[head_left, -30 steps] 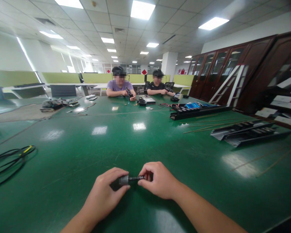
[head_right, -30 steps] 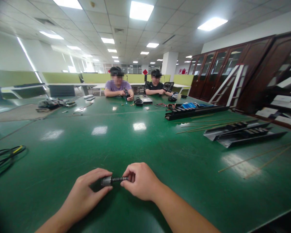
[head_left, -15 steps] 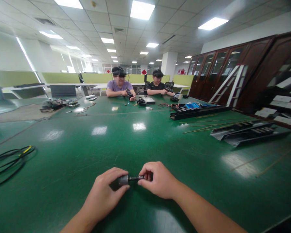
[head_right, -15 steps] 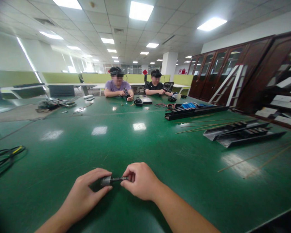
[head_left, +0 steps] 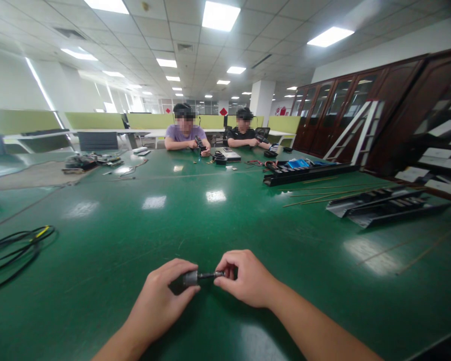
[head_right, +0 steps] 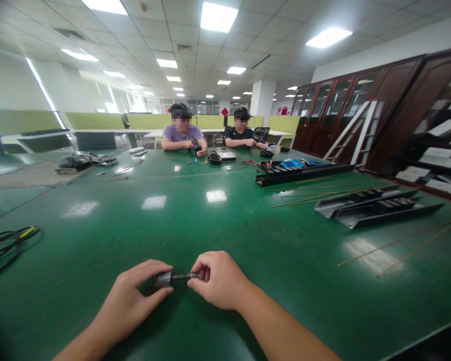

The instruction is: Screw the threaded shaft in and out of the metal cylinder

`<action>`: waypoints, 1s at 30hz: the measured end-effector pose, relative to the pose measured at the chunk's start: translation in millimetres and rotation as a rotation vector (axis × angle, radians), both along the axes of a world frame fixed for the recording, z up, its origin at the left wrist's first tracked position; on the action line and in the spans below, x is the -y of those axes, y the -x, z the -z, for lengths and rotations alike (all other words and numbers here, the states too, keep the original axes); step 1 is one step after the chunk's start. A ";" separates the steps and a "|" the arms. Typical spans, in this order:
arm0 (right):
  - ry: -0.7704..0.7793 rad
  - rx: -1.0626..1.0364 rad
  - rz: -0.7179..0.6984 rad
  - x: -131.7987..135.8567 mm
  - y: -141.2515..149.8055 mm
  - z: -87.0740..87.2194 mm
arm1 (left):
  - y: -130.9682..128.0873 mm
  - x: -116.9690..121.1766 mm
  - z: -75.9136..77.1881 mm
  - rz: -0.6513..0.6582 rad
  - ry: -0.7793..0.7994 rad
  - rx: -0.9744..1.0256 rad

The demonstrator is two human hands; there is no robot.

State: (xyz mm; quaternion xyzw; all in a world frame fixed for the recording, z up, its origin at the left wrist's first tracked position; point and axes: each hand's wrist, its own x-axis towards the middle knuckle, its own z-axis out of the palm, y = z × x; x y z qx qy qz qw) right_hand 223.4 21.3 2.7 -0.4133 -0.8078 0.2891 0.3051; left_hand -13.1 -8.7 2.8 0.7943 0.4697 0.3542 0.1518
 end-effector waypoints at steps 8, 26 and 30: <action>-0.007 -0.007 0.004 -1.2 -1.3 0.6 | 0.6 -0.4 0.6 -0.006 0.001 -0.001; 0.009 -0.023 0.013 -1.1 -2.1 -1.4 | 2.4 -0.8 -0.4 0.007 -0.028 -0.001; 0.010 -0.020 0.011 -1.6 -2.2 -0.6 | 3.5 -0.7 0.3 0.010 -0.037 -0.007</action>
